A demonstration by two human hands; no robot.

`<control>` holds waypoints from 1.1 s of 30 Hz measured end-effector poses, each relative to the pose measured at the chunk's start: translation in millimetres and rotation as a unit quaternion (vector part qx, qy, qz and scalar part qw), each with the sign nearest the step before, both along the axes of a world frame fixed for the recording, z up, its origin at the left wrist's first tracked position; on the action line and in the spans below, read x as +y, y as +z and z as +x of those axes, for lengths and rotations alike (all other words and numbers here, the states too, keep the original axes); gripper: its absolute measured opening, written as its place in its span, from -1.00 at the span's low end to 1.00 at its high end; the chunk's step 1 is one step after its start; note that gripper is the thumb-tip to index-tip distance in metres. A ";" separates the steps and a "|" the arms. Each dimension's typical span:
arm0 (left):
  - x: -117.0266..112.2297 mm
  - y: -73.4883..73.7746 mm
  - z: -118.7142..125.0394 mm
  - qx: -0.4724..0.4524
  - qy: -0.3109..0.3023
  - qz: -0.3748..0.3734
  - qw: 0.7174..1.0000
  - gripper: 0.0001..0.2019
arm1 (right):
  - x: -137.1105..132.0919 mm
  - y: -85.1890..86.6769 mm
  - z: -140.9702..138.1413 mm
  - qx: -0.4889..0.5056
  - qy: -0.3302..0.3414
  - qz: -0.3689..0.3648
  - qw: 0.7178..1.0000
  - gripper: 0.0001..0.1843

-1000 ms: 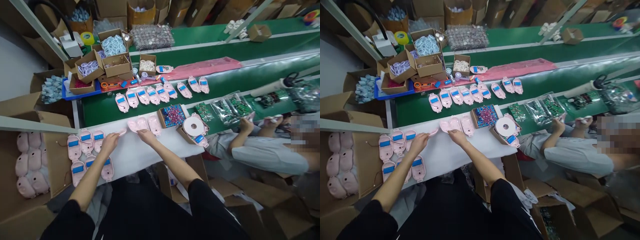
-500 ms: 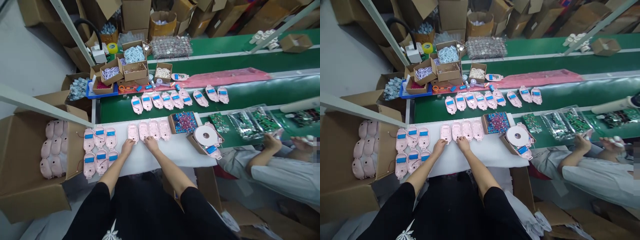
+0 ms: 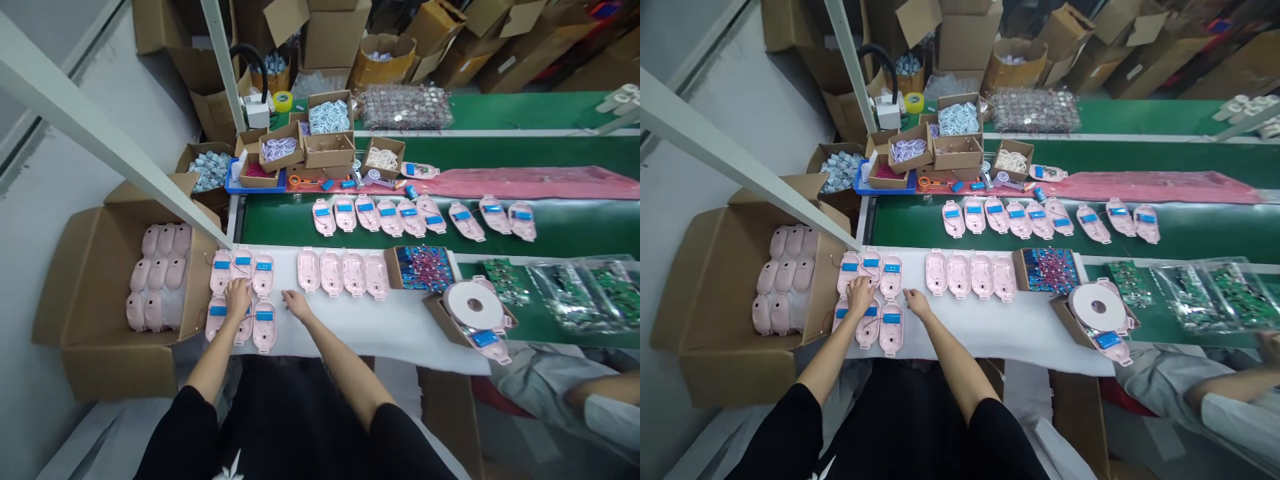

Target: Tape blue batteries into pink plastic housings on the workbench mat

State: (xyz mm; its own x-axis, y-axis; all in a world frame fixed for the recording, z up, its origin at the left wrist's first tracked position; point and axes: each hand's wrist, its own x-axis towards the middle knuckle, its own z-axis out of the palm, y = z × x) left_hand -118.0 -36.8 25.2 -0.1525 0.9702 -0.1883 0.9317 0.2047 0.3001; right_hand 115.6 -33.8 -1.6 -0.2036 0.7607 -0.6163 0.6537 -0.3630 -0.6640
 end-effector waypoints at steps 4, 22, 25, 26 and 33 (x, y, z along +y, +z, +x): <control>70.8 -15.5 -51.6 0.006 -0.034 -0.004 0.999 -0.46 | 48.0 -10.6 -62.5 -0.044 -0.010 -0.011 0.999 -0.57; 212.1 -32.9 -26.8 -0.087 -0.048 0.010 0.995 -0.52 | 305.1 24.7 82.6 -0.192 -0.058 0.067 0.977 -0.64; 266.0 -29.3 -0.4 -0.117 -0.066 0.048 0.990 -0.54 | 269.0 69.1 111.7 -0.187 -0.104 0.081 0.973 -0.63; 288.3 -34.2 8.0 -0.130 -0.070 0.058 0.987 -0.55 | 245.6 85.1 121.3 -0.155 -0.128 0.081 0.976 -0.64; 391.6 -76.4 81.6 -0.226 -0.008 0.060 0.972 -0.46 | 62.4 156.0 150.9 -0.092 -0.181 0.042 0.978 -0.66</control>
State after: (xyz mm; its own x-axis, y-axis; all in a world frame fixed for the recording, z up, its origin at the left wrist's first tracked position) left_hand -36.4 354.8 -51.2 -0.0650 0.9909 -0.1180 0.7013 0.1295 0.7010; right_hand 266.5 28.6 154.5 0.1974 0.8124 -0.5487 0.6028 -0.5420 -0.5855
